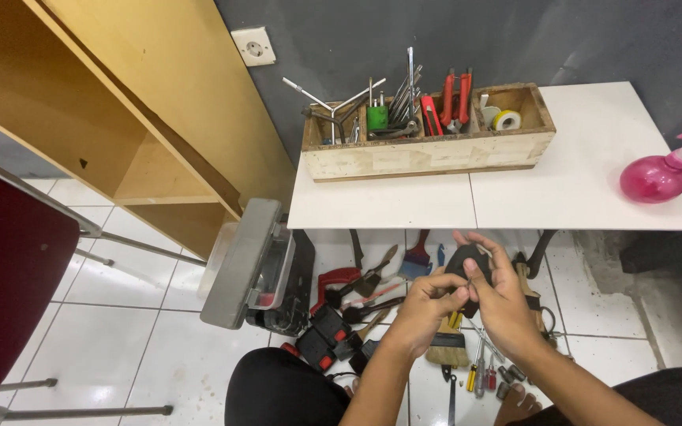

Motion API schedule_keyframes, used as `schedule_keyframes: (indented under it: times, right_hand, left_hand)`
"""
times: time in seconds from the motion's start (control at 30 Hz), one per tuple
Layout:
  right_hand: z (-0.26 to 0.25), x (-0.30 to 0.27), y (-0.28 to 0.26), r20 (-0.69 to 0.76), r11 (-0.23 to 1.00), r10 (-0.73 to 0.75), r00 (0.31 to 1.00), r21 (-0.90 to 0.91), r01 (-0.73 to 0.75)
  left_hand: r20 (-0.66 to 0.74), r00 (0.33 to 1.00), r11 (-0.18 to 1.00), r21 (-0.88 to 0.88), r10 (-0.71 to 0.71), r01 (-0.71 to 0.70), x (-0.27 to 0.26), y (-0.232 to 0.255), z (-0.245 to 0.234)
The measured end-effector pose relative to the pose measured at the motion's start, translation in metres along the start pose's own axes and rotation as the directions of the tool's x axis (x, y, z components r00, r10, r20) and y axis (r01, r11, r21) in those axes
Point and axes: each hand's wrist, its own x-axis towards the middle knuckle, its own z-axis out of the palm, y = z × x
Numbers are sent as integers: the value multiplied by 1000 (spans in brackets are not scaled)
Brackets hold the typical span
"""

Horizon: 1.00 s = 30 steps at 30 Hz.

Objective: The person sits on the floor and wipes various tools with a black cloth. They pick up a red plier, a yellow screwdriver, a metal wrench, and a screwdriver with a yellow and black handle, cleaning each one before placing them into a wooden organizer box on a white table.

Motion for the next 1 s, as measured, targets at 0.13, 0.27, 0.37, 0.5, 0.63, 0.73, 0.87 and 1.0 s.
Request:
schedule_keyframes:
  times: [0.13, 0.27, 0.37, 0.5, 0.63, 0.73, 0.87, 1.0]
  right_hand:
    - [-4, 2, 0, 50, 998, 35, 998, -52, -33]
    - [-11, -2, -5, 115, 915, -39, 993, -395, 82]
    - [-16, -2, 1, 163, 801, -255, 953, -516, 303]
    - [-19, -1, 18, 166, 733, -383, 909, -544, 409]
    - [-18, -2, 4, 134, 916, -215, 967, -316, 247]
    - [-20, -1, 0, -7, 983, 37, 999, -180, -37]
    - [-23, -1, 10, 91, 982, -92, 992, -156, 106]
    - [-15, -1, 3, 116, 959, -205, 972, -175, 223]
  left_hand:
    - [33, 999, 989, -143, -24, 28, -3, 16, -4]
    - [-121, 993, 997, 75, 10, -1, -2, 20, -13]
    - [-186, 981, 979, 204, 53, -15, -2, 27, -15]
    - [-225, 973, 962, 250, -53, 110, -11, 56, -3]
    - [-241, 968, 941, 303, -75, 149, -12, 56, -5]
    - [-273, 961, 926, 347, -52, 149, -15, 66, -4]
    - [-241, 967, 877, 442, -86, 188, -19, 83, -1]
    - [-213, 952, 813, 498, -221, 300, -23, 124, -8]
